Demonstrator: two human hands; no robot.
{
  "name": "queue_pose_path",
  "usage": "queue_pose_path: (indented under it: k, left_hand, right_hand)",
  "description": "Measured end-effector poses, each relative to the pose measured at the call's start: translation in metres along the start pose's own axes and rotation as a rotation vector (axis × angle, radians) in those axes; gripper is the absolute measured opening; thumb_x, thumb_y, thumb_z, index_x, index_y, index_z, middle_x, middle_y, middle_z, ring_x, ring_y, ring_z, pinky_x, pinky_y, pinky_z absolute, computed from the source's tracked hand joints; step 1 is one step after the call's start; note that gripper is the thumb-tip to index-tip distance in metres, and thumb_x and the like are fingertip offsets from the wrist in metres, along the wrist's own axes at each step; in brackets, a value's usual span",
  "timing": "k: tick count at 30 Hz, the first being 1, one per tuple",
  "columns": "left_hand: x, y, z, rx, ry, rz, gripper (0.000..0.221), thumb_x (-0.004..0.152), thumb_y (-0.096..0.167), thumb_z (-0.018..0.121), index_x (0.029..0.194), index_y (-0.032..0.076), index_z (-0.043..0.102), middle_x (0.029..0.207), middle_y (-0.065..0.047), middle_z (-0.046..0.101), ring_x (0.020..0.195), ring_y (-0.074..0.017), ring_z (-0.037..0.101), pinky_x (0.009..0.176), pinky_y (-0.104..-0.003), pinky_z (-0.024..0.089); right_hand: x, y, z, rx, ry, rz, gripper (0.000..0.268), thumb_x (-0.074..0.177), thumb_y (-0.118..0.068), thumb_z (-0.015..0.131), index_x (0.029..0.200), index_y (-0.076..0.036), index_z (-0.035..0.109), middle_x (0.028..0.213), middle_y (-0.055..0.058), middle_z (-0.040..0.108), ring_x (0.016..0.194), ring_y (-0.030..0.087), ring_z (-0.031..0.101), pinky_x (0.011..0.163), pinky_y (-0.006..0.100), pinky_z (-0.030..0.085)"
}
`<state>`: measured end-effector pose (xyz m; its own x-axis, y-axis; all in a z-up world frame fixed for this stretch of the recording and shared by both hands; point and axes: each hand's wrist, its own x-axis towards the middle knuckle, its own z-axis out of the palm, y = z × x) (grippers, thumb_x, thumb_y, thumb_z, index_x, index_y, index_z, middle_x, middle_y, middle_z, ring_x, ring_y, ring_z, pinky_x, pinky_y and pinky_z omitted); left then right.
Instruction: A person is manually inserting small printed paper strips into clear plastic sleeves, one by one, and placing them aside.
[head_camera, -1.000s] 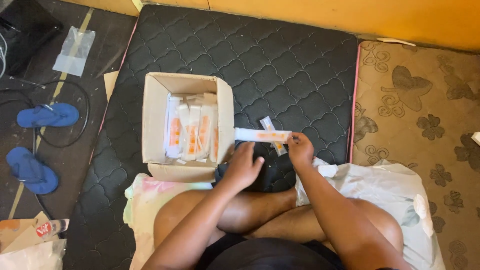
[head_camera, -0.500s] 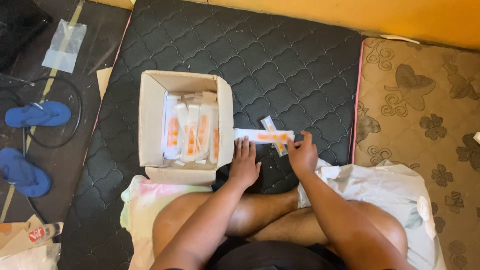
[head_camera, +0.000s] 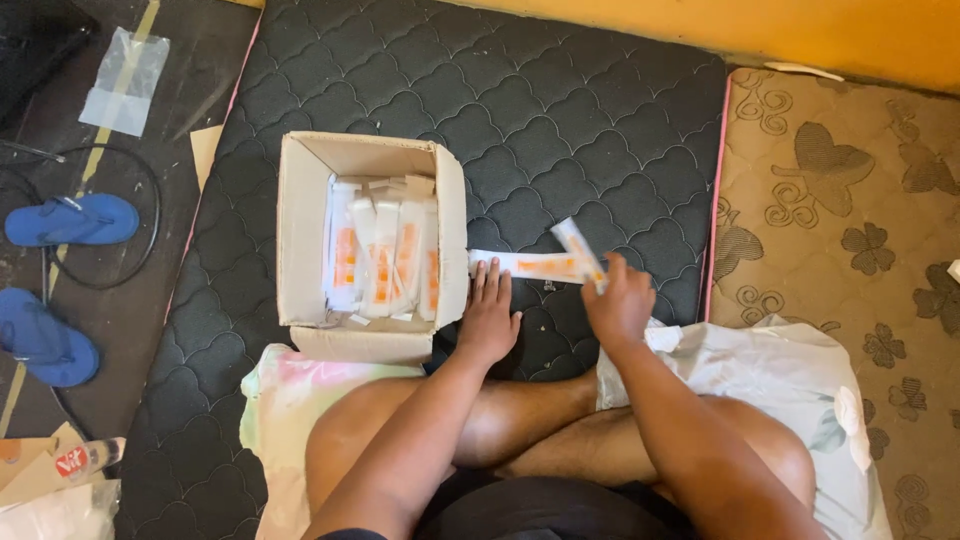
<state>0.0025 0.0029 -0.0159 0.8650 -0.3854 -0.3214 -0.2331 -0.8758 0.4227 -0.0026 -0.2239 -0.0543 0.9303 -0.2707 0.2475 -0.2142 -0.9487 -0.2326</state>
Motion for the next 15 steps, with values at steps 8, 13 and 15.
queue_pose_path:
  k: [8, 13, 15]
  left_hand:
    - [0.006, -0.006, 0.008, -0.006, 0.013, 0.005, 0.070, 0.100, 0.023, 0.053, 0.157, -0.005, 0.025, 0.169, -0.024, 0.005, 0.157, -0.0399, -0.002, 0.126, -0.052, 0.007]
    - [0.007, -0.009, 0.011, -0.074, 0.032, 0.020, 0.065, 0.100, 0.020, 0.052, 0.155, -0.006, 0.029, 0.169, -0.025, 0.005, 0.156, -0.0404, -0.002, 0.127, -0.051, 0.006]
    - [0.009, -0.011, 0.012, -0.077, 0.034, 0.015, 0.065, 0.101, 0.022, 0.051, 0.155, -0.006, 0.029, 0.169, -0.024, 0.004, 0.157, -0.0397, -0.003, 0.127, -0.052, 0.005]
  right_hand:
    - [-0.002, -0.013, -0.002, 0.082, 0.100, -0.072, 0.050, 0.076, -0.020, 0.080, 0.124, -0.019, 0.067, 0.091, 0.007, 0.069, 0.095, 0.028, 0.064, 0.075, 0.041, 0.052]
    - [-0.023, -0.022, 0.022, -0.034, -0.007, -0.202, 0.055, 0.077, -0.029, 0.079, 0.130, -0.025, 0.065, 0.093, 0.007, 0.072, 0.098, 0.025, 0.065, 0.077, 0.039, 0.050]
    - [-0.026, -0.019, 0.030, -0.108, -0.027, -0.236, 0.058, 0.077, -0.034, 0.079, 0.131, -0.022, 0.064, 0.094, 0.009, 0.072, 0.098, 0.027, 0.066, 0.077, 0.040, 0.050]
